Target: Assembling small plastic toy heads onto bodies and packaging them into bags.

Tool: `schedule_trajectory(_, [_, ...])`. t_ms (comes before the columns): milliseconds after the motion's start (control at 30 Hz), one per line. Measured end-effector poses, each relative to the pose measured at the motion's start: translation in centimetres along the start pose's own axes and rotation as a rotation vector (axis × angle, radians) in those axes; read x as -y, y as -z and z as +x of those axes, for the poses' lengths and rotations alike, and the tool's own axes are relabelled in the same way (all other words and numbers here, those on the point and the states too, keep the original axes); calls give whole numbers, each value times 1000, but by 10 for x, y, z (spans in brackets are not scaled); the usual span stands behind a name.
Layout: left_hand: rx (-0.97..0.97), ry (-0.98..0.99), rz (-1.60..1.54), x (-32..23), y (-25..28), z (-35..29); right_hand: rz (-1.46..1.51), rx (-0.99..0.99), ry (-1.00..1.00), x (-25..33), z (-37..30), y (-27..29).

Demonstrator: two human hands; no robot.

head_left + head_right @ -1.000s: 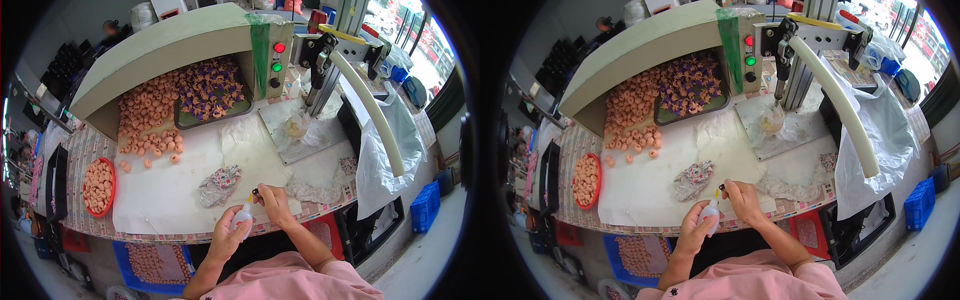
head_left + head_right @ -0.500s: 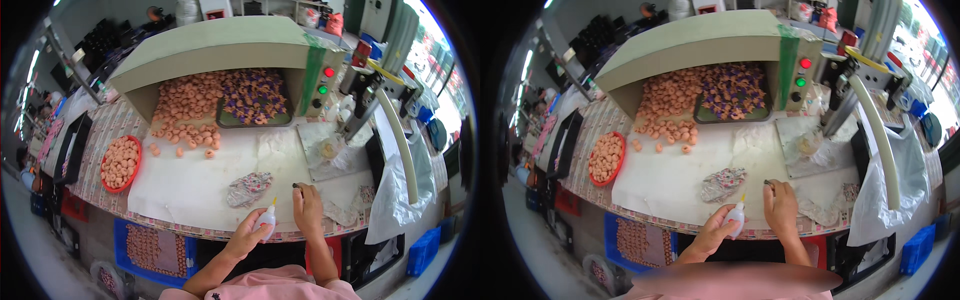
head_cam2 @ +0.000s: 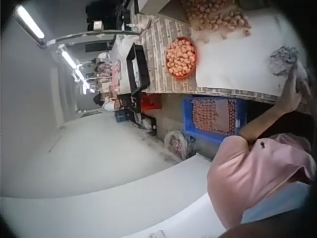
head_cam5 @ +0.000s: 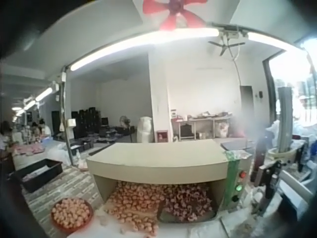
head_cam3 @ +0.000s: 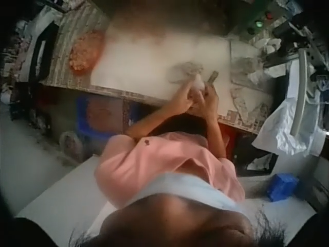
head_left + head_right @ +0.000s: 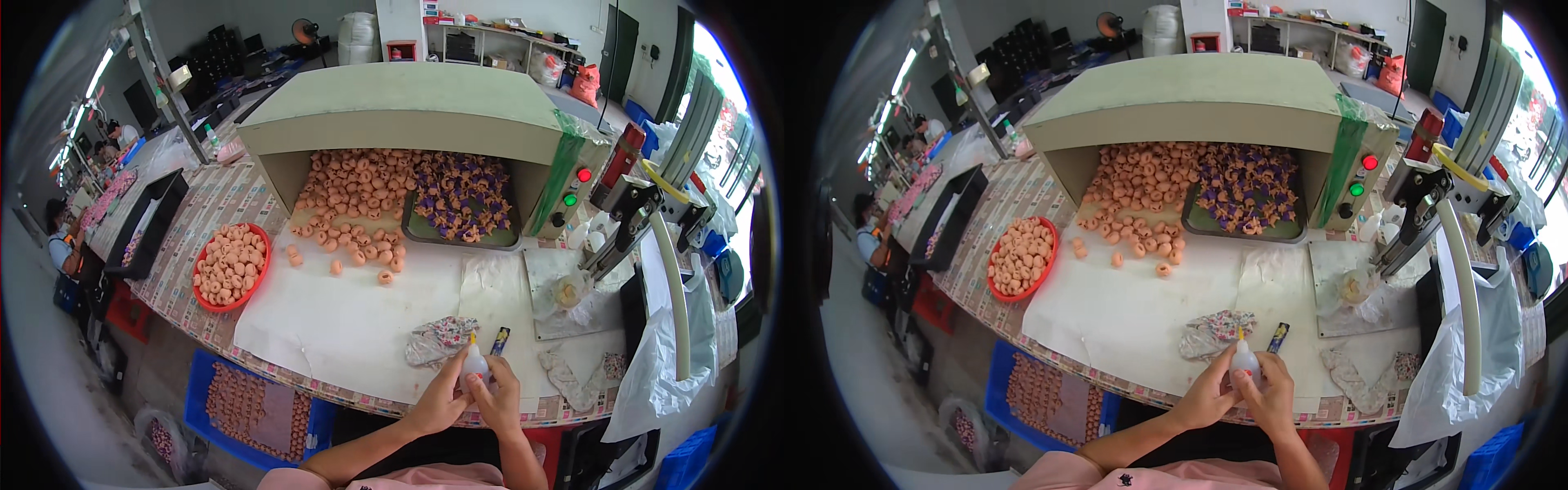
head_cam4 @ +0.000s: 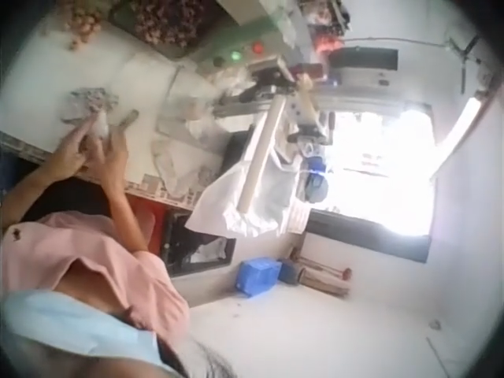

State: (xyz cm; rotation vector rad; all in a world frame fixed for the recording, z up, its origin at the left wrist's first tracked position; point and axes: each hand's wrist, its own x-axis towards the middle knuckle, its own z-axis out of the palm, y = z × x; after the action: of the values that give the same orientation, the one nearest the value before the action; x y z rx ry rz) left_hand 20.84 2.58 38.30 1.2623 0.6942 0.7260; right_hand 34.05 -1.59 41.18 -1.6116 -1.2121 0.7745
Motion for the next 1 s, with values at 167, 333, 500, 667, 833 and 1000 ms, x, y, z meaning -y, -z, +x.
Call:
schedule_trajectory(167, [54,53,296,-38,37,18,257,-82,-151,-23,11,-4])
schedule_trajectory(333, [-562,-382,1144,-36,130,62,282,-71,-113,-33,29,7])
schedule_trajectory(500, [-882,-35,1351,-31,207,109,253,23,-143,-29,35,6])
schedule_trajectory(667, [-897,117,1369,-36,231,149,316,8,-135,-29,39,9])
schedule_trajectory(833, [-842,-160,1406,-22,279,194,362,-8,-134,-26,44,1])
schedule_trajectory(1000, [-779,-231,1456,-20,288,222,319,0,-153,-32,49,-7])
